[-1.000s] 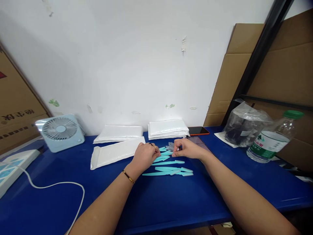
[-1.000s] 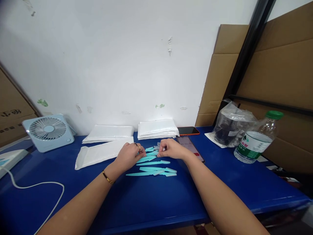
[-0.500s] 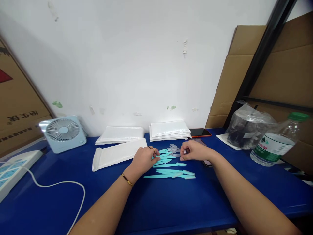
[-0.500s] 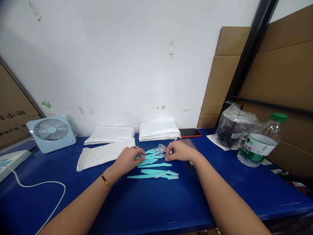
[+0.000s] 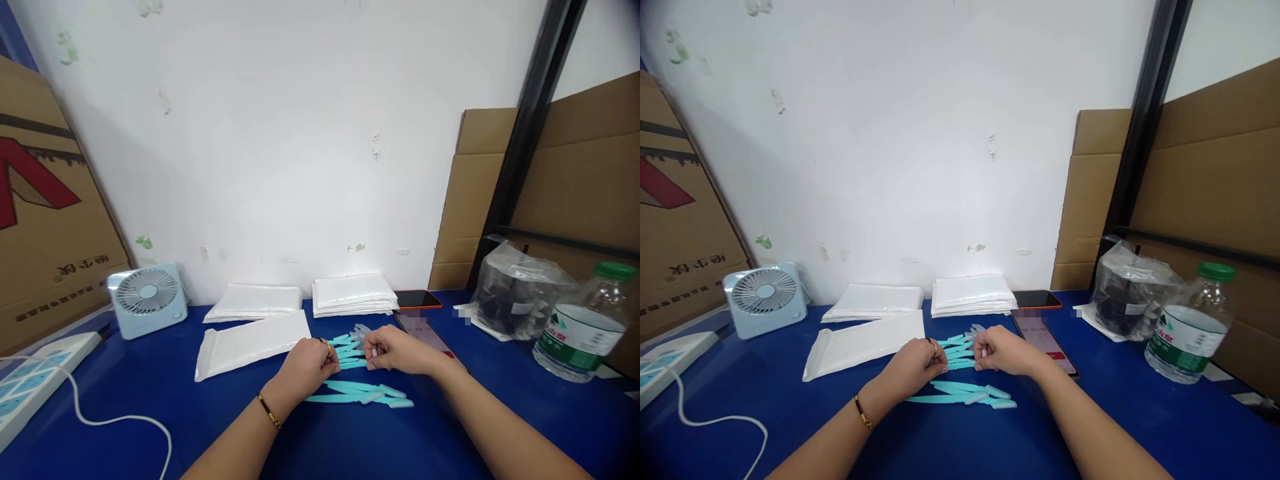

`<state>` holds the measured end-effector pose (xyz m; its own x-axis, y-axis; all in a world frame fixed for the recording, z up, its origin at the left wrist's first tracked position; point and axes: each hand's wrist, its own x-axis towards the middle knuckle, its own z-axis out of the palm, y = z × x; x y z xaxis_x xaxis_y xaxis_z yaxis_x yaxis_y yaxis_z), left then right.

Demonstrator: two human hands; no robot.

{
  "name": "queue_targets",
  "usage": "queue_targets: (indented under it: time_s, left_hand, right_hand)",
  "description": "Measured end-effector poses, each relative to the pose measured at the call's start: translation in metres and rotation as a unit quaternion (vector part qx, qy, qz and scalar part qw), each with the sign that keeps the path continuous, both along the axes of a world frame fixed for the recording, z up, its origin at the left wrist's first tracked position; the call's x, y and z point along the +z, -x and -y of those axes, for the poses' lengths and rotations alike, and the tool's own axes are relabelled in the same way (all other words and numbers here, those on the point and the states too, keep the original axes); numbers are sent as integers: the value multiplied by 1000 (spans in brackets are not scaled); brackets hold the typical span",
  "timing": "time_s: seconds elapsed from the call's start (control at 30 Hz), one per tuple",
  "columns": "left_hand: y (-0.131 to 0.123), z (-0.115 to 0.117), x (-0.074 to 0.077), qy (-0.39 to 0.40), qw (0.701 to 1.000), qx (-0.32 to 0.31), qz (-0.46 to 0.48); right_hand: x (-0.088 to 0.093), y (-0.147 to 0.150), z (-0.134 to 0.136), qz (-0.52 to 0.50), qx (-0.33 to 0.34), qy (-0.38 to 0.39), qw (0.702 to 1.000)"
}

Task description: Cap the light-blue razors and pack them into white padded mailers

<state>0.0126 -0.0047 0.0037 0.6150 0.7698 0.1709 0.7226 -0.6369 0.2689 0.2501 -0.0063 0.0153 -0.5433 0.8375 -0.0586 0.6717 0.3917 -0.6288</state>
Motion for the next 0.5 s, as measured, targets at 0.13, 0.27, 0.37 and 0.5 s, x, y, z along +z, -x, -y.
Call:
queue_targets:
  time_s: [0.13,0.27,0.37,0.5]
  left_hand:
    - [11,-10,4,-32,998,53,-6]
    - [13,-14,6,-16,998,65,1]
    - [11,-12,6,-1,998,57,22]
    - [8,-3,8,25,997,45,52]
  right_hand:
    - [-8,-8,-11,-23,-43,-7,999]
    - [-13,-14,-21,-26,-93,-19,995]
    - [-6,-19,-17,-3,-81,-35,996]
    - [7,-24,-3,62,18,47,997]
